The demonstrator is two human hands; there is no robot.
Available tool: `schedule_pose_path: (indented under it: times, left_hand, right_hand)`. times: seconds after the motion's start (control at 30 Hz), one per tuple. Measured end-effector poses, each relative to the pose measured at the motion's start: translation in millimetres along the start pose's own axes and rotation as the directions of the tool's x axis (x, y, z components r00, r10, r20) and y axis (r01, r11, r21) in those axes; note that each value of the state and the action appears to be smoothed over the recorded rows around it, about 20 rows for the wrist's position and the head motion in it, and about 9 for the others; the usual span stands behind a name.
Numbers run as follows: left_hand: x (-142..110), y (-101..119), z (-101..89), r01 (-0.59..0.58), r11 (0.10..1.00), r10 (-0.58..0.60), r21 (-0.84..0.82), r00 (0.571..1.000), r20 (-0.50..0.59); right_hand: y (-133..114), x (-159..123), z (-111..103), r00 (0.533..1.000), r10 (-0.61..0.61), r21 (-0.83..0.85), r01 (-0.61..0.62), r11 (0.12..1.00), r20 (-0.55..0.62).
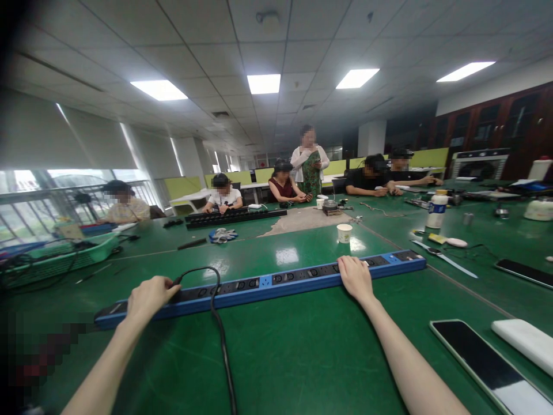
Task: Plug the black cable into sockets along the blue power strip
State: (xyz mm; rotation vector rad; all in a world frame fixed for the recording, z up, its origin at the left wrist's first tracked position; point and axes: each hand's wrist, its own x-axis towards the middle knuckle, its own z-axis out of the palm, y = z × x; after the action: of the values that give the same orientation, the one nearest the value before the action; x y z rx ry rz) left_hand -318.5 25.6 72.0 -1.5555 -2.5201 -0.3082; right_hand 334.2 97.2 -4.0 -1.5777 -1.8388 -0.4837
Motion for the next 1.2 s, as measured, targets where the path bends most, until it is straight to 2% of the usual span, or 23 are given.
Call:
schedule_pose_path:
  times: [0.1,0.3,0.47,0.57,0.8,0.9,1.07,1.13,1.2]
  left_hand:
    - [0.8,-2.0,-2.0,0.001,0.999,0.001,-0.045,0.999,0.037]
    - [-8.5,11.2,2.1,0.004,0.999,-0.004,-0.033,1.0,0.01]
    - [-6.7,1.0,5.7,0.069,0.99,-0.066,-0.121,0.997,0.026]
    - [-4.0,-4.7,6.3,0.079,0.992,-0.078,-0.103,0.997,0.014]
    - [-9.2,3.4,5.6,0.075,0.993,-0.075,-0.093,0.997,-0.001]
    - [-16.3,10.8,-5.8,0.084,0.992,-0.087,-0.096,0.996,-0.028]
    - [-18.1,19.9,-47.5,0.054,0.981,-0.092,-0.185,0.975,-0.2]
    - [-17.8,23.6,-58.8,0.031,0.976,-0.073,-0.214,0.979,-0.191]
    - [-18.9,27.9,-59.8,0.03,0.975,-0.062,-0.218,0.988,-0.14]
  right_hand:
    - [-0.4,-0.2,0.8,1.0,0.003,-0.003,-0.004,1.0,-0.004]
    - [-1.9,-1.3,2.7,1.0,0.016,0.002,-0.016,1.0,-0.007]
    - [-2.4,-2.1,2.0,1.0,0.016,0.012,-0.016,1.0,-0.004]
    - [-1.9,-1.9,2.2,1.0,0.006,0.002,-0.006,1.0,-0.006]
    - [-1.2,-0.8,2.3,1.0,0.005,0.012,-0.005,1.0,-0.013]
    - [-1.0,-0.6,2.6,1.0,0.006,0.025,-0.006,1.0,-0.009]
    - [-1.8,-0.2,1.1,1.0,0.012,0.04,-0.012,0.999,0.0]
    - [-2.8,-0.1,-0.4,1.0,0.014,0.041,-0.014,0.999,0.003]
    - [-4.0,-0.2,-1.8,1.0,0.017,0.04,-0.017,0.999,0.001]
